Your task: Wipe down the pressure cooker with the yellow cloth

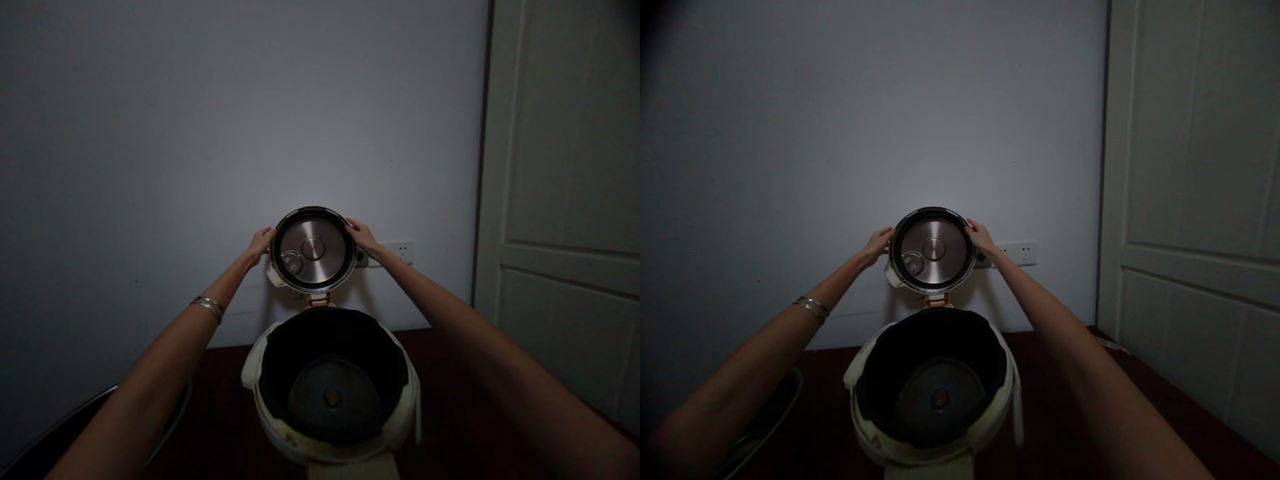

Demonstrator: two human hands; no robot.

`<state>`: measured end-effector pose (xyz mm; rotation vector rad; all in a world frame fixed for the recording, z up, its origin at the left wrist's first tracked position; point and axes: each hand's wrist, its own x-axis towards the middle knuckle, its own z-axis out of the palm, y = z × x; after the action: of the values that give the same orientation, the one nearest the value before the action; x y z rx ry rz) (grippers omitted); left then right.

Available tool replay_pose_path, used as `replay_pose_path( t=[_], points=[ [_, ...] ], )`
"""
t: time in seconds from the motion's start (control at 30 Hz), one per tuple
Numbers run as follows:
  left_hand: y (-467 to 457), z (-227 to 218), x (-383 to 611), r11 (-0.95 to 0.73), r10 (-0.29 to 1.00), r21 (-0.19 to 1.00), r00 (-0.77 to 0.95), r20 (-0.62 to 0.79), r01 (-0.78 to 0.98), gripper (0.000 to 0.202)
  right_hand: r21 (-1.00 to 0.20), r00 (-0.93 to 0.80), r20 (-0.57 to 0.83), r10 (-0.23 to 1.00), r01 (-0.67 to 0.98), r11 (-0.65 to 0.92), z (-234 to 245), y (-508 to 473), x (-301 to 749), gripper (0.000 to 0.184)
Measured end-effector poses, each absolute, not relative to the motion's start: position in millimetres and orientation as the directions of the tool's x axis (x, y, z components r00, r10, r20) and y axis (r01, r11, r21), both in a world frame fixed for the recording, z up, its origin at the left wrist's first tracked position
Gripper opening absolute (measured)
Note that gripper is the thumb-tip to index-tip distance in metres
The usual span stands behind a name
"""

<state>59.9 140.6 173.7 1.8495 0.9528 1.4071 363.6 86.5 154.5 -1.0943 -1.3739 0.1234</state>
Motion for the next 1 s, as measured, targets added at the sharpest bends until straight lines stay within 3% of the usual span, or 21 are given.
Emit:
replay_pose_path(
  t=[0.2, 0.3, 0.4, 0.47, 0.53, 0.6, 0.63, 0.73, 0.87, 1.0],
  points=[
    [133, 164, 65, -0.524, 0.851, 0.837, 0.058, 0.522, 0.157, 0.029, -0.674, 0.316, 0.709, 0.631, 0.567, 0.473, 161, 66, 355, 0.056],
    [124, 160, 60, -0.509, 0.859, 0.849, 0.013, 0.512, 0.145, 0.028, -0.587, 0.282, 0.785, 0.551, 0.62, 0.521, 168, 22, 339, 0.051],
    [111, 154, 47, -0.492, 0.866, 0.86, -0.029, 0.5, 0.135, 0.028, -0.246, 0.091, 0.962, 0.257, 0.698, 0.672, 161, -56, 301, 0.034],
    [98, 147, 36, -0.479, 0.872, 0.869, -0.041, 0.487, 0.125, 0.028, -0.03, -0.076, 0.991, 0.113, 0.686, 0.727, 138, -119, 262, 0.025],
    [83, 137, 25, -0.462, 0.883, 0.88, -0.034, 0.468, 0.107, 0.027, 0.164, -0.322, 0.945, 0.052, 0.607, 0.777, 96, -175, 215, 0.023],
    [64, 125, 15, -0.442, 0.896, 0.893, -0.012, 0.445, 0.078, 0.027, 0.321, -0.616, 0.787, 0.039, 0.463, 0.826, 40, -212, 167, 0.019],
    [54, 118, 11, -0.432, 0.901, 0.899, 0.001, 0.433, 0.063, 0.027, 0.33, -0.706, 0.702, 0.094, 0.44, 0.835, 9, -223, 144, 0.019],
    [21, 96, -1, -0.403, 0.914, 0.915, 0.037, 0.403, -0.015, 0.026, 0.357, -0.872, 0.485, 0.066, 0.266, 0.895, -76, -227, 92, 0.018],
    [-15, 65, -12, -0.37, 0.926, 0.928, 0.056, 0.372, -0.042, 0.025, 0.24, -0.878, 0.408, 0.251, 0.368, 0.898, -140, -214, 61, 0.038],
    [-32, 39, -20, -0.323, 0.943, 0.936, -0.037, 0.331, 0.136, 0.025, 0.144, -0.872, 0.333, 0.359, 0.423, 0.895, -165, -213, 55, 0.035]
  ],
)
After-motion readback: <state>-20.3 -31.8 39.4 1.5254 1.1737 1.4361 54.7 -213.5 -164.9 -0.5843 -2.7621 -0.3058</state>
